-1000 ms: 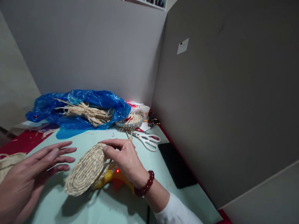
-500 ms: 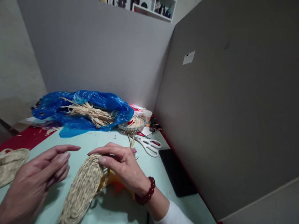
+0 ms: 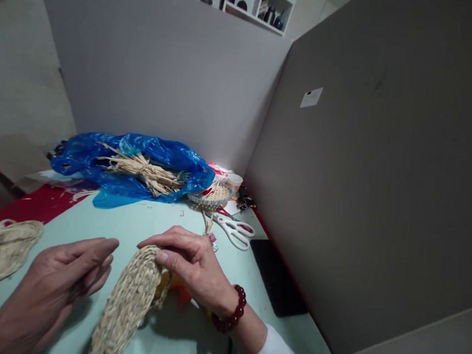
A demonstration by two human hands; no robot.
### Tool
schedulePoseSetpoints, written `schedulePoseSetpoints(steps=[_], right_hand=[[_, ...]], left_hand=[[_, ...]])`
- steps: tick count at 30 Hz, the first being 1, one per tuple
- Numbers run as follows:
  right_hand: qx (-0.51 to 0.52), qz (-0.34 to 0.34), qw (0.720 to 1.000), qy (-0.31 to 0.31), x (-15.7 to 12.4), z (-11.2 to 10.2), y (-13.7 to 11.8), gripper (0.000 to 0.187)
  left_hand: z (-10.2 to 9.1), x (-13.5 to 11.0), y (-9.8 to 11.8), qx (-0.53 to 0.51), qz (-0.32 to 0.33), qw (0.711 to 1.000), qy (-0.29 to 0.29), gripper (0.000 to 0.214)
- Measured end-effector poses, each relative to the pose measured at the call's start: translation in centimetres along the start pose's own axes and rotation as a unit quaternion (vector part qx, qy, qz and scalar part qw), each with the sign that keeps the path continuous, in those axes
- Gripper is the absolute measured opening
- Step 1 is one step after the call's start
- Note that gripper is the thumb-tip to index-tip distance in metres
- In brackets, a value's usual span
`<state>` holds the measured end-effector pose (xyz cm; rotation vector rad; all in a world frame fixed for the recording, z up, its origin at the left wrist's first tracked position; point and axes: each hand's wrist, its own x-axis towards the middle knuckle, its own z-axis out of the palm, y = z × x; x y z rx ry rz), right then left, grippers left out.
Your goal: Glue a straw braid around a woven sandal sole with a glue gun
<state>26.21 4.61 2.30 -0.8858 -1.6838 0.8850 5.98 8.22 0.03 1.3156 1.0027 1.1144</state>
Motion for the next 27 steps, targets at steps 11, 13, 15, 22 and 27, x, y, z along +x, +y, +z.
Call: schedulePoseSetpoints(steps=[11, 13, 15, 22, 27], right_hand=[[-0.107, 0.019, 0.991, 0.077, 0.0, 1.1, 0.5, 0.023], [-0.125, 0.024, 0.988, 0.086, -0.1, 1.3, 0.6, 0.022], [-0.134, 0.029, 0.987, 0.086, -0.2, 1.5, 0.7, 0.021], [-0.116, 0.053, 0.987, 0.1, -0.2, 1.6, 1.0, 0.02], [-0.102, 0.078, 0.983, 0.133, 0.0, 1.4, 1.3, 0.021]], left_hand=[[1.4, 0.2, 0.9, 0.027, -0.004, 0.994, -0.104, 0.036], [1.6, 0.3, 0.8, 0.065, 0.011, 0.993, -0.096, 0.031], [1.6, 0.4, 0.7, 0.086, 0.017, 0.992, -0.095, 0.026], [1.5, 0.4, 0.3, 0.156, 0.021, 0.985, -0.075, 0.033], [1.9, 0.6, 0.0, 0.173, 0.015, 0.981, -0.082, 0.038]])
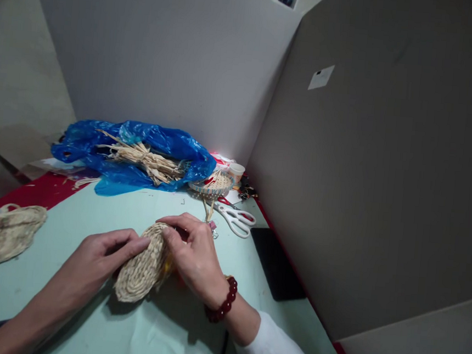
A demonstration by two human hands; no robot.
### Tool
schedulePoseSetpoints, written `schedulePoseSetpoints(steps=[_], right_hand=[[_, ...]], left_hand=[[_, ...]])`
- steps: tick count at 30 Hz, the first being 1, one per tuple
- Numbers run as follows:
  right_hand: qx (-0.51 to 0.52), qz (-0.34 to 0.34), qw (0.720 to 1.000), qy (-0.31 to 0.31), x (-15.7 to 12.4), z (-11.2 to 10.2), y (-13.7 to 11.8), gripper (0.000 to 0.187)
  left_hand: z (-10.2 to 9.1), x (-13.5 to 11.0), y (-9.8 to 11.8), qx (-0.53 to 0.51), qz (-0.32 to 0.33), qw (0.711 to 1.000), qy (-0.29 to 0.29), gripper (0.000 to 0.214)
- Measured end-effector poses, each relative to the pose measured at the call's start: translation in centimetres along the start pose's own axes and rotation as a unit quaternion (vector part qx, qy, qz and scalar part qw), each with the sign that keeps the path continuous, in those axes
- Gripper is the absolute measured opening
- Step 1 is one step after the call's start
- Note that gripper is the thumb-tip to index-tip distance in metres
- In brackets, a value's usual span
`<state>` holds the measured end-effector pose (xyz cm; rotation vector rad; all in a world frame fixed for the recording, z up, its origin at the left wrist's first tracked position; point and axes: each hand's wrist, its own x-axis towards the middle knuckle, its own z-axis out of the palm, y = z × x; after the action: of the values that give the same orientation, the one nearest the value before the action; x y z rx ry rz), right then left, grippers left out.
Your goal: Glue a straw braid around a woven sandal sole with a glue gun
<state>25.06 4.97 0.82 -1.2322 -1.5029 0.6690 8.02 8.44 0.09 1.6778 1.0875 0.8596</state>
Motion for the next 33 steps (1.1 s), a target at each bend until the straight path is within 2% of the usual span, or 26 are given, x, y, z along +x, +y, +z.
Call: schedulePoseSetpoints(steps=[7, 11, 14, 20, 27, 29, 33], right_hand=[[0.011, 0.033, 0.997, 0.071, 1.3, -1.2, 1.1, 0.017], [0.016, 0.047, 0.993, 0.108, 2.1, -2.0, 2.2, 0.01], [0.035, 0.062, 0.99, 0.122, 2.7, -2.7, 3.1, 0.022], [0.092, 0.069, 0.987, 0.109, 3.0, -3.2, 3.6, 0.028], [0.105, 0.044, 0.987, 0.11, 2.5, -2.3, 2.4, 0.016], [0.1, 0.037, 0.987, 0.12, 2.3, -2.1, 2.0, 0.012], [0.084, 0.027, 0.988, 0.129, 2.1, -1.7, 1.3, 0.018]], left_hand=[[0.3, 0.3, -0.9, -0.019, -0.026, 0.995, -0.093, 0.037], [0.4, 0.2, -1.4, -0.018, -0.039, 0.994, -0.104, 0.037], [0.2, 0.3, -1.6, -0.01, -0.044, 0.994, -0.102, 0.036], [-0.5, 0.5, -1.6, -0.01, -0.043, 0.998, -0.046, 0.034], [-0.8, -0.1, -0.8, -0.054, -0.041, 0.997, 0.032, 0.04], [-0.8, 0.0, -1.1, -0.072, -0.042, 0.995, 0.048, 0.043], [-1.0, 0.4, -2.0, -0.071, -0.028, 0.993, 0.09, 0.048]])
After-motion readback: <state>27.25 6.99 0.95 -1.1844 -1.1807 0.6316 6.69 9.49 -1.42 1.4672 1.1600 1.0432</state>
